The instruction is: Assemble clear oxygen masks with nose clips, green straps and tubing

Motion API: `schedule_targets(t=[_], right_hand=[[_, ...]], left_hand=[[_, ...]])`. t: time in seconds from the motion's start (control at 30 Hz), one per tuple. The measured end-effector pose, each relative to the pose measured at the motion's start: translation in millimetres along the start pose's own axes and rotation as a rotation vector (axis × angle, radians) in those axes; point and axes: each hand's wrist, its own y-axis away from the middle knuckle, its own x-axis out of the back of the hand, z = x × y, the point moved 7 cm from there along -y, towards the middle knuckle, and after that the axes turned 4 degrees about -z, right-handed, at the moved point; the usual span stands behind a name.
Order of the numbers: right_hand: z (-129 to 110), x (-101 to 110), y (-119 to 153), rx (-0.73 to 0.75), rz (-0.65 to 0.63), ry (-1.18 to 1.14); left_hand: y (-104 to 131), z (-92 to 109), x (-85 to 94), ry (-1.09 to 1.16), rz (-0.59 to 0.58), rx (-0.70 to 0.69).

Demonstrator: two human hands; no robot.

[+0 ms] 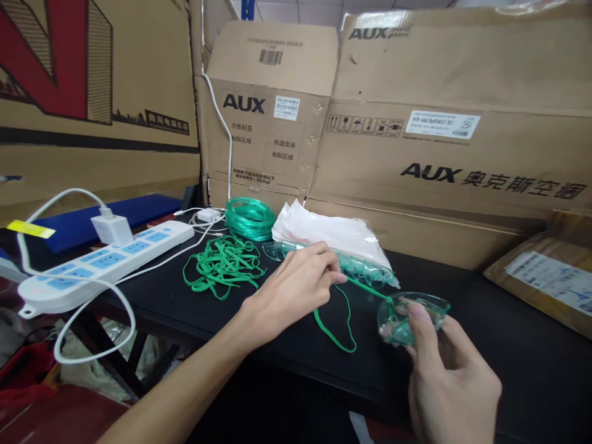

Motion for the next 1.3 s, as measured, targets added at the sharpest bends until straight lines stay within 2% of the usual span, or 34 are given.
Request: schedule_targets(t=[0.17,0.3,0.4,0.57,0.67,0.8,0.87,1.07,1.2,1.3], right_hand=[[-7.2,-8.4,0.2,0.053,-0.052,0.048],[-10.4,-18.0,2.5,0.109,-0.148,-0.006],[-12.3,-22.7,4.4,0.18,-0.219,-0.049],[-15.8,-25.6,5.0,0.253,-0.271,-0.031],[-16.1,-24.8,4.8,0.221,-0.248,-0.032],[-9.0,-13.8,4.1,0.061,-0.073,-0.062],[-6.8,-12.2,4.4,0.021,-0.037,-0.056],[-8.8,-21.1,3.5,0.134,-0.15,-0.09],[-12.7,-22.9,5.0,0.223,-0.182,-0.061],[-11.3,-21.5,5.5,0.178,-0.17,-0.051]], left_hand=[[0.4,8.8,-2.9,0.151,-0.066,-0.07],[-1.2,12.2,1.8,0.269,-0.03,-0.07],[-0.9,13.3,-2.9,0.267,-0.065,-0.065],[1.3,14.7,-17.2,0.14,-0.134,-0.055],[2.5,14.2,-18.1,0.092,-0.145,-0.065],[2.8,9.3,-10.7,0.056,-0.11,-0.073],[2.6,8.6,-8.7,0.057,-0.1,-0.078],[2.1,15.9,-13.1,0.178,-0.116,-0.056],[2.5,18.1,-16.9,0.117,-0.141,-0.059],[3.6,16.3,-16.7,0.088,-0.146,-0.079]])
